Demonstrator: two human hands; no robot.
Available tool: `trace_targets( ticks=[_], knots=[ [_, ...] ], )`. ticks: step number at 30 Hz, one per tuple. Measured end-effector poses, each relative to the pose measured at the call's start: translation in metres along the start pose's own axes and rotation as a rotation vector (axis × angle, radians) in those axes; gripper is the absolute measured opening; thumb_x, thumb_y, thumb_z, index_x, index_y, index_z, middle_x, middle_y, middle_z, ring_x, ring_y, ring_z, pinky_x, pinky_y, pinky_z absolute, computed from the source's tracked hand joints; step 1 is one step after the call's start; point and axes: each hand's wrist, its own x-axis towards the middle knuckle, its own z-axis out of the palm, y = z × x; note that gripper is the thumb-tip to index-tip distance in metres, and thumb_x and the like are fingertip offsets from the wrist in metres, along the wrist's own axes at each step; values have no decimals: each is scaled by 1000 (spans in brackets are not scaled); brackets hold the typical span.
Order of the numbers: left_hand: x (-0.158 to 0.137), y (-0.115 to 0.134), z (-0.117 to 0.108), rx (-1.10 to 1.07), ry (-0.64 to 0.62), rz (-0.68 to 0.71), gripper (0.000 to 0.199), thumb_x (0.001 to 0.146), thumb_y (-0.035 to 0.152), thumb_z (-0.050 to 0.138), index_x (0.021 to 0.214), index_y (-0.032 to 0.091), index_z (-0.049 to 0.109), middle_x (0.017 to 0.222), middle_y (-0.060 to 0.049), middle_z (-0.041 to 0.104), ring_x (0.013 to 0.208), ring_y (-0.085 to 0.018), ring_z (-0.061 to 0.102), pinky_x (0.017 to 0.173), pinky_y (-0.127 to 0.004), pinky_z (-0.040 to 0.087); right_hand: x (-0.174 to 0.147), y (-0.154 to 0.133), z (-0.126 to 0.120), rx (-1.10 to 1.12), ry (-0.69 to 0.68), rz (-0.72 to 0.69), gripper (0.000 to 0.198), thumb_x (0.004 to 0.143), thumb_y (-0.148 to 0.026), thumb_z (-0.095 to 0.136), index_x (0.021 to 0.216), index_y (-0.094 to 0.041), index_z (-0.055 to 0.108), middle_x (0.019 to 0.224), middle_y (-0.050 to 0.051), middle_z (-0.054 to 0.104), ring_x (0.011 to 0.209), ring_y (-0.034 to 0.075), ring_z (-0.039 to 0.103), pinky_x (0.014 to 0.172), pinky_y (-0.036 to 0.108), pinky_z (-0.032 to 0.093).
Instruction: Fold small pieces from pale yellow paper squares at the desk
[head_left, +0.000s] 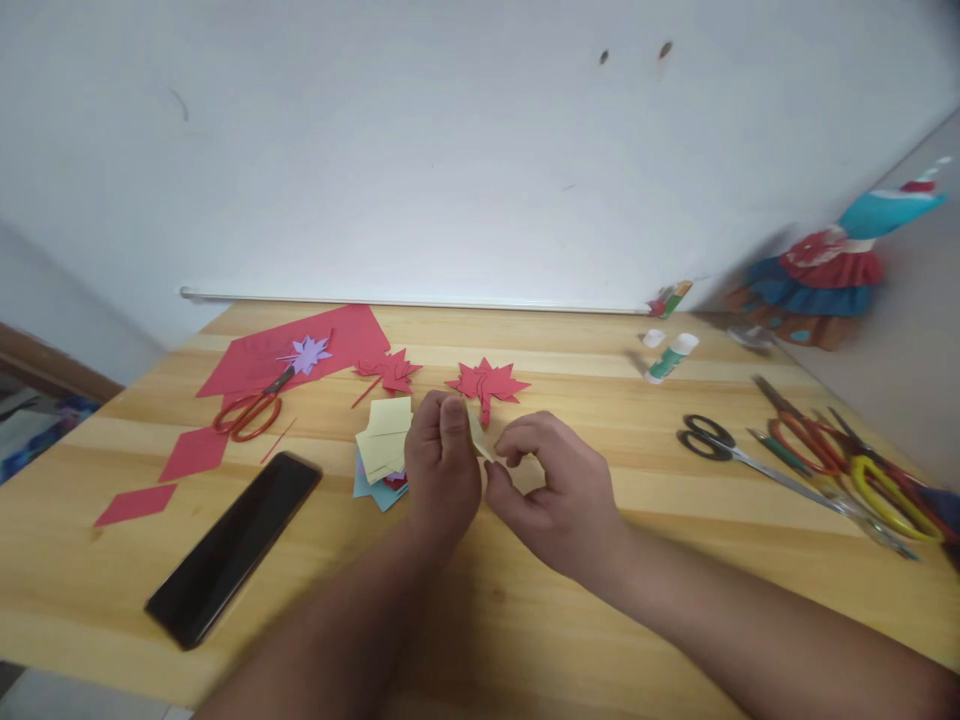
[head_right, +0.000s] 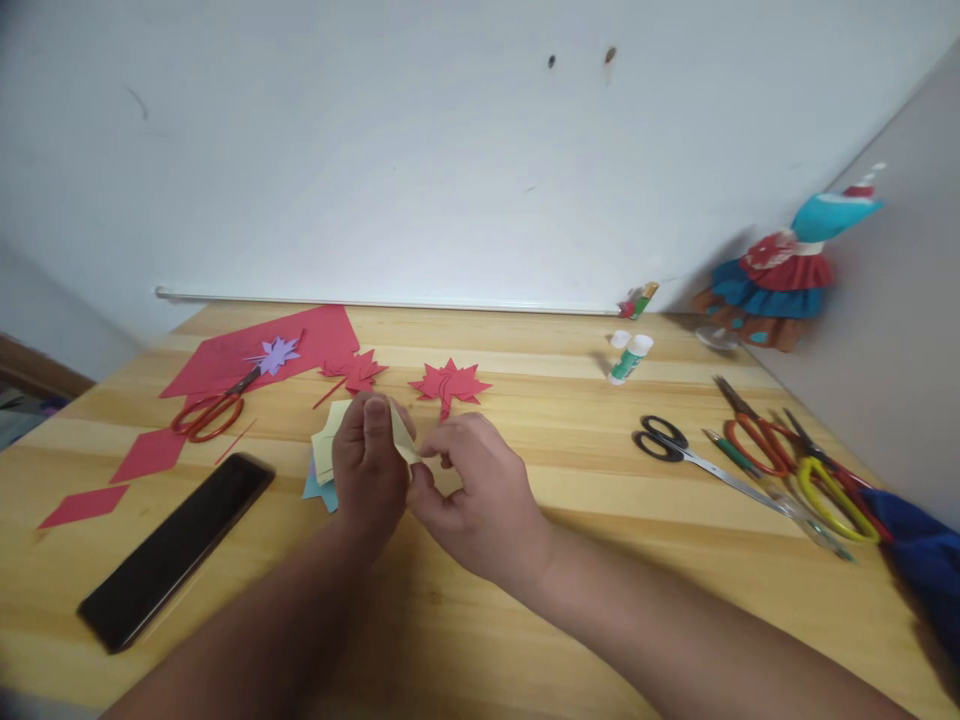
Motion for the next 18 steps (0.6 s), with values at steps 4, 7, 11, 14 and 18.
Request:
trace_targets(
  ticks=[4,7,11,14,18],
  knots=[
    [-1,-1,1,-6,-20,-2,53,102,65,47,71,22,50,63,2,49,59,-14,45,58,-29,36,0,0,-1,4,6,-43,19,88,-7,61,93,-25,63,81,1,66,75,18,66,65,31,54],
    [-1,-1,1,-24,-48,-33,53,101,66,50,71,22,49,63,3,47,58,-14,43,57,-28,36,0,1,-1,-3,-9,-47,21,87,-6,60,91,-26,63,82,2,67,75,18,66,62,31,53],
    [-2,-1,1,-51,-80,-66,52,100,65,51,71,22,47,63,4,45,58,-13,40,57,-28,35,-1,1,-2,12,-39,-25,19,87,-7,61,91,-25,63,80,2,65,74,18,64,62,31,52],
    [-2,-1,1,-77,-119,-74,53,99,67,52,70,22,47,62,4,44,58,-13,39,56,-27,35,-1,1,-3,58,-62,40,13,90,-11,61,90,-25,61,80,1,61,76,18,61,65,32,51],
    [-2,0,2,-126,-146,-85,57,95,72,54,70,22,47,63,3,44,58,-13,38,54,-26,34,0,1,-2,146,-72,168,12,91,-14,61,86,-24,62,86,2,61,78,17,59,68,31,51]
  ],
)
